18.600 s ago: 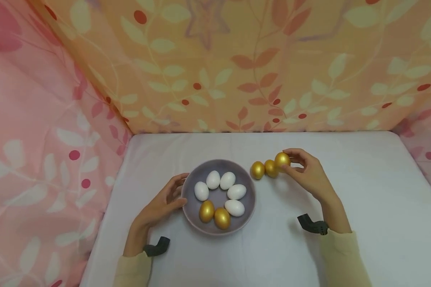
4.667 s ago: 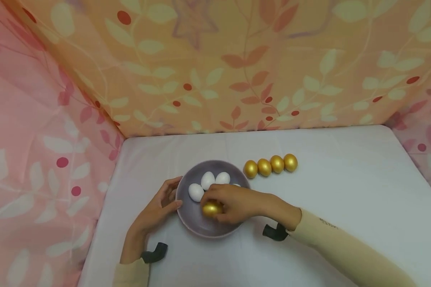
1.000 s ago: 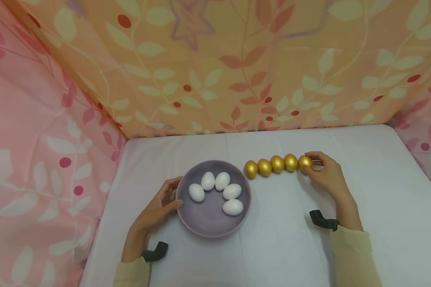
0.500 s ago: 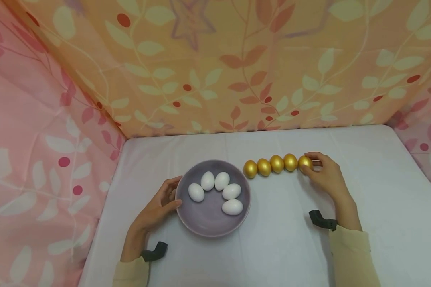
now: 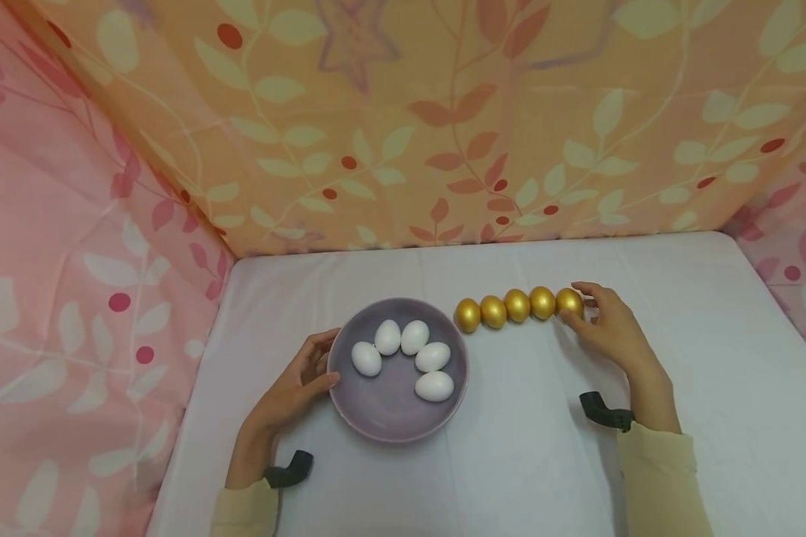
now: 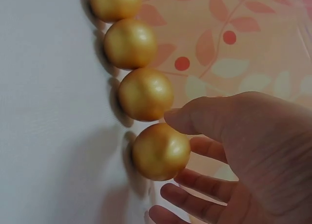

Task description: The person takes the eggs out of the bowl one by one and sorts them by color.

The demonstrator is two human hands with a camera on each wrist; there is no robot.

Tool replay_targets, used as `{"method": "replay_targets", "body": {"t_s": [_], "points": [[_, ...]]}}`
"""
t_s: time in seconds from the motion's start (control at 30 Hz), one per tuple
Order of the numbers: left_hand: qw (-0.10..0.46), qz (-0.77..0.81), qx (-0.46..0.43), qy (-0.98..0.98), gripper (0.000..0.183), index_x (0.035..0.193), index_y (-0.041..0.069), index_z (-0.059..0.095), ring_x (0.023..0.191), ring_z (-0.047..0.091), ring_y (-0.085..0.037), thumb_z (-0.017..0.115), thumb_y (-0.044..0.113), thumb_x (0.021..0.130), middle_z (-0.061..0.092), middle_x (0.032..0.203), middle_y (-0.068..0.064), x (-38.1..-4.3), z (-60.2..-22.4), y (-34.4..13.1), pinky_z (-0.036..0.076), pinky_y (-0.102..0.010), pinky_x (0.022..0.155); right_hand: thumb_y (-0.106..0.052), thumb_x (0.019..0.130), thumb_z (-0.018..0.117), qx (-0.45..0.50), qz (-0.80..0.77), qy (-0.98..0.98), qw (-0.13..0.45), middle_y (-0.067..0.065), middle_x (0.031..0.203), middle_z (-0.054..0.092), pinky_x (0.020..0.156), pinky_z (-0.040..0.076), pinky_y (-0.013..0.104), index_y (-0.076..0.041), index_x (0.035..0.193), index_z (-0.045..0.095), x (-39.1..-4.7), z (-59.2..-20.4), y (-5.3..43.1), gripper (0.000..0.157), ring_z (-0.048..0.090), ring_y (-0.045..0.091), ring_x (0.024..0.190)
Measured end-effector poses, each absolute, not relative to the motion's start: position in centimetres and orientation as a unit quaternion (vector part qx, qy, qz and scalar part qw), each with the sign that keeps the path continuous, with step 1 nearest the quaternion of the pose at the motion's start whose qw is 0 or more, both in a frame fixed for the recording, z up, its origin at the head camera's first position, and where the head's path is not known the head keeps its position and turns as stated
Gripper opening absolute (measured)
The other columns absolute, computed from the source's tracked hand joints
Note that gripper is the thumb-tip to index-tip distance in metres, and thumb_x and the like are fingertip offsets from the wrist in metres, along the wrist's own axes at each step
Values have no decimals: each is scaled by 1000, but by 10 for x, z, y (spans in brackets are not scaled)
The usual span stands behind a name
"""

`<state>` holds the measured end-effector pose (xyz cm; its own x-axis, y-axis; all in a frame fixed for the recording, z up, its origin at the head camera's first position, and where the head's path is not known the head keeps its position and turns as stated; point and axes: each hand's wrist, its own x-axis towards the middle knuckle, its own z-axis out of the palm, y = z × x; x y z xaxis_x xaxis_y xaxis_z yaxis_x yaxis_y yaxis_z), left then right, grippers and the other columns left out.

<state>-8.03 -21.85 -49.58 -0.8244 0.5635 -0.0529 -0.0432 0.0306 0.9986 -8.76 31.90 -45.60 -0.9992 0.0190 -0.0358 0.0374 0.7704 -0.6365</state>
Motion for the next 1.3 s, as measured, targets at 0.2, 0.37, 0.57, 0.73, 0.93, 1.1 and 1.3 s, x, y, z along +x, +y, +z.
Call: {"method": "replay_targets", "body": {"t_s": [0.2,0.37,0.57,0.73,0.93,1.1,1.3], "points": [[229,665,189,685,69,164,15,28,145,49,-8,60,2,104,34,167,-18,-82,-495,-217,48,-21,109,-27,102,70,15,-324,946,-6,40,150,44,101,47,71,2,154,45,-83,-451,315,65,50,56,130],[238,664,184,685,69,164,18,29,146,48,-9,60,1,104,34,167,-16,-82,-496,-212,49,-22,108,-28,102,70,20,-314,949,-26,37,153,42,101,47,70,-1,152,49,-76,-441,306,61,51,54,128],[240,663,188,684,69,163,18,30,147,48,-14,60,1,104,35,167,-17,-84,-498,-212,49,-24,108,-24,99,72,-26,-302,953,-25,30,155,45,107,40,77,-5,147,55,-69,-417,268,55,46,53,140],[233,663,187,686,68,163,15,29,145,49,-8,61,2,104,34,167,-18,-82,-497,-216,49,-22,108,-20,97,76,-117,-310,943,-26,19,150,54,107,47,69,-8,142,62,-69,-406,228,49,52,44,139],[219,655,198,695,69,164,15,28,146,49,-6,60,2,104,34,168,-18,-80,-497,-219,48,-21,109,-18,95,78,-212,-320,923,-14,13,144,60,108,52,57,-11,138,66,-72,-391,189,44,61,35,132],[215,657,200,694,69,164,14,28,145,51,-8,60,3,104,35,167,-20,-80,-494,-221,49,-21,108,-19,97,76,-296,-301,906,29,7,137,63,105,54,47,-11,136,67,-79,-379,159,41,63,26,125],[222,660,198,690,69,164,14,27,145,51,-8,60,3,105,34,167,-20,-81,-493,-220,50,-22,107,-16,99,70,-345,-295,886,94,7,131,67,97,54,40,-12,133,69,-97,-379,136,34,68,24,112]]}}
